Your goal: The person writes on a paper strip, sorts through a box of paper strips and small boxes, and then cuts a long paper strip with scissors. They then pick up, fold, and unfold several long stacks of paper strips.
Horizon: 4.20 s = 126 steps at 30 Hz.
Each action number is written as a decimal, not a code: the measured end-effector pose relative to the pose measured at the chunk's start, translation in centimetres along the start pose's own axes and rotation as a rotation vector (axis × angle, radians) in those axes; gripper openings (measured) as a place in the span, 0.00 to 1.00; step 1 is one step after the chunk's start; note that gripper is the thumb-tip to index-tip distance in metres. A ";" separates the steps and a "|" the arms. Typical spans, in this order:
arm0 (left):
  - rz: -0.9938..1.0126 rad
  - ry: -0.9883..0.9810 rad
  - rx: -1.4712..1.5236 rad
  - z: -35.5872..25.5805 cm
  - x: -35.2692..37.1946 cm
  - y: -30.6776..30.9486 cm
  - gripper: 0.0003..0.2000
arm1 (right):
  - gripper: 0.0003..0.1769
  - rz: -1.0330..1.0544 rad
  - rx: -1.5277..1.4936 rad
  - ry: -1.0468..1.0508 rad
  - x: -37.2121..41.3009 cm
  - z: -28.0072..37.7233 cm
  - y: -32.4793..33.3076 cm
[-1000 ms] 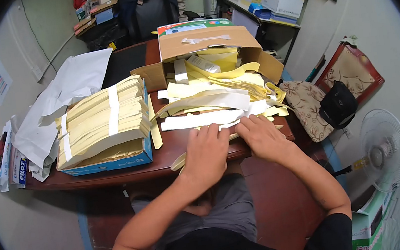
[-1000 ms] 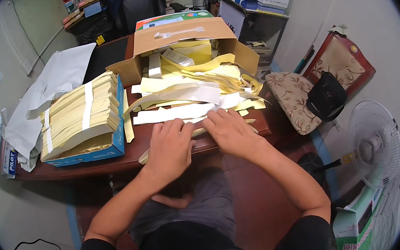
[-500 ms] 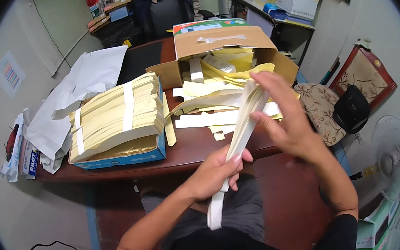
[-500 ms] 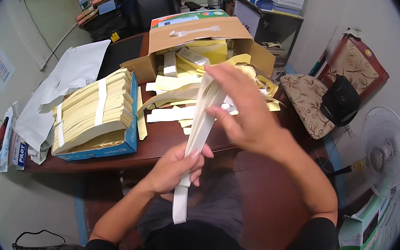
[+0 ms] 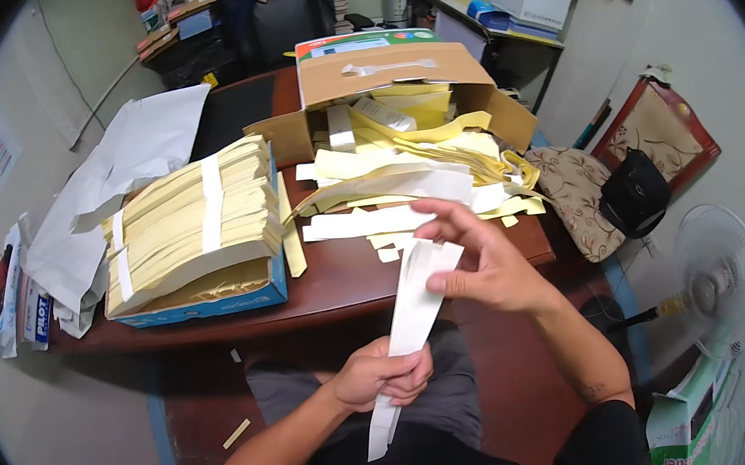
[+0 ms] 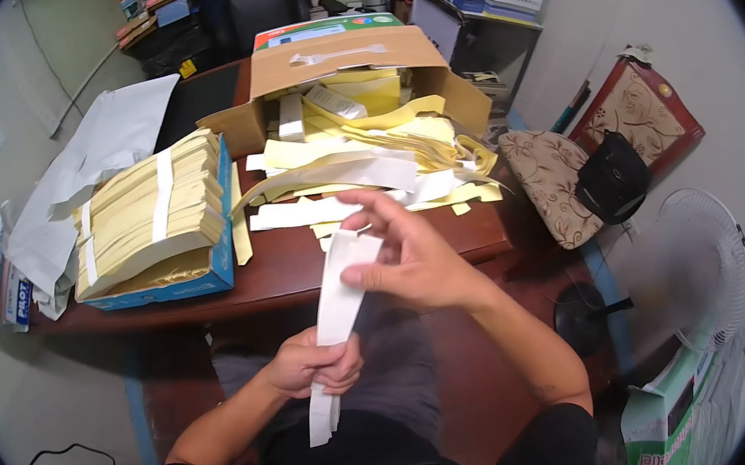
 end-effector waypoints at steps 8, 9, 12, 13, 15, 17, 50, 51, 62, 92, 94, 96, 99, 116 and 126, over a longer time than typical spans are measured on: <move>-0.085 0.049 -0.358 -2.3 -1.2 0.0 0.16 | 0.10 0.085 0.277 0.061 -0.2 -1.0 -3.1; -0.156 0.049 -0.385 -2.7 -1.3 0.5 0.16 | 0.07 0.055 0.371 0.145 -0.4 -0.5 -3.1; -0.189 -0.057 -0.247 -4.2 -1.6 0.9 0.15 | 0.09 -0.157 0.442 0.096 -2.2 1.8 1.2; -0.224 -0.123 -0.212 -4.9 -1.6 1.4 0.16 | 0.09 -0.342 0.435 0.118 -3.3 2.5 4.1; -0.265 -0.211 -0.166 -6.5 -1.8 2.5 0.15 | 0.06 -0.678 0.886 0.256 -5.2 3.9 9.9; -0.268 -0.260 -0.144 -7.8 -1.9 3.0 0.15 | 0.11 -0.695 1.210 0.063 -6.7 4.4 12.1; -0.358 -0.331 -0.028 -9.4 -2.5 4.8 0.12 | 0.08 -0.493 0.315 -0.059 -9.9 9.1 18.6; -0.388 -0.330 -0.029 -9.5 -2.6 4.8 0.12 | 0.08 -0.512 0.337 -0.061 -9.9 8.8 18.3; -0.252 -0.178 0.001 -10.0 -3.0 5.3 0.10 | 0.10 -0.588 0.471 0.467 -9.7 15.0 12.6; -0.173 -0.420 0.060 -10.2 -1.4 5.6 0.10 | 0.08 -0.477 0.995 0.168 -12.0 4.1 10.7; -0.208 -0.446 0.065 -10.1 -1.4 5.6 0.09 | 0.08 -0.540 0.852 0.143 -11.3 4.7 12.0; -0.260 -0.444 0.015 -10.1 -1.6 5.5 0.09 | 0.08 -0.632 0.794 0.158 -10.1 5.7 12.6; -0.278 -0.412 -0.145 -9.8 -1.6 4.9 0.10 | 0.08 -0.570 1.043 0.274 -8.0 5.6 9.6; -0.559 -0.434 -0.143 -9.3 -2.2 4.2 0.39 | 0.24 -0.545 1.494 0.359 -13.5 1.7 5.8; -0.612 -0.430 -0.164 -9.8 -1.9 4.2 0.31 | 0.13 -0.385 0.894 -0.191 -16.3 2.7 11.9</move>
Point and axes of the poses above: each hand's wrist, its own x-axis away from the middle knuckle, its own y-axis out of the back of the hand, z = x × y, the point moved 5 cm from there along -x, towards the middle knuckle, and after that the axes turned 14 degrees about -y, right-handed, at the moved point
